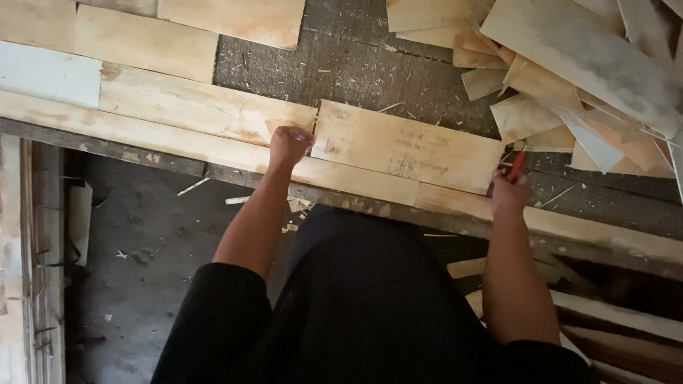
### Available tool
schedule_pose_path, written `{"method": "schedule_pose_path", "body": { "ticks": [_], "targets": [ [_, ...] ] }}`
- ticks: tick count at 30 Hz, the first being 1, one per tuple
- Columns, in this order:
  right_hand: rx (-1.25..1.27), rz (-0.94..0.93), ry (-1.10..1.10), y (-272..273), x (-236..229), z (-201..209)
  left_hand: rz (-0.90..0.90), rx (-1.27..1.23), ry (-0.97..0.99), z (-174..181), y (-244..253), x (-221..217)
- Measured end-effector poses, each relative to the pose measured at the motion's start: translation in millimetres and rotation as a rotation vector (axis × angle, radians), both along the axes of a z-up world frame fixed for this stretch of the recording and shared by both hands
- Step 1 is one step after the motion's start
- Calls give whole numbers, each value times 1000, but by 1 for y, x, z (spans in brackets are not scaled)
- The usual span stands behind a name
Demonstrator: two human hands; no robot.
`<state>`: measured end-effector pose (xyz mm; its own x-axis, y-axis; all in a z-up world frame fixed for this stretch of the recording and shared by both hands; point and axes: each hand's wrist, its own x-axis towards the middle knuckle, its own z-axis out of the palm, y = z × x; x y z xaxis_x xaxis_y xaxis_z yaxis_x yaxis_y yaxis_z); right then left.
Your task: Cutting thin wood strips to size and fitting them into a patterned surface using a utility knife.
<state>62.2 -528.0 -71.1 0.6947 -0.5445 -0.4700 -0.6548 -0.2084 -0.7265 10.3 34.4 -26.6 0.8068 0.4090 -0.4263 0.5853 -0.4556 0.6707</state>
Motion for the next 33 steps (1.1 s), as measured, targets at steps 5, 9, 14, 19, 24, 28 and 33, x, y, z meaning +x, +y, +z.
{"method": "schedule_pose_path", "body": {
  "ticks": [5,9,14,19,24,28,33],
  "targets": [
    [-14,50,-4,-3,-2,-1,-41,27,-19,-6,4,2],
    [63,26,-68,-8,-1,-12,-100,156,-62,-9,4,3],
    [-37,44,51,12,-4,26,-60,92,-12,-11,4,4],
    [-75,127,25,9,-3,20,-58,65,-32,-26,6,4],
    [20,57,-32,3,-1,5,-50,91,-70,-11,3,4],
    [48,64,-70,-3,-4,8,33,-22,72,-29,11,7],
    [51,181,-189,-14,-4,1,149,-303,-77,-10,11,7]
  ]
}}
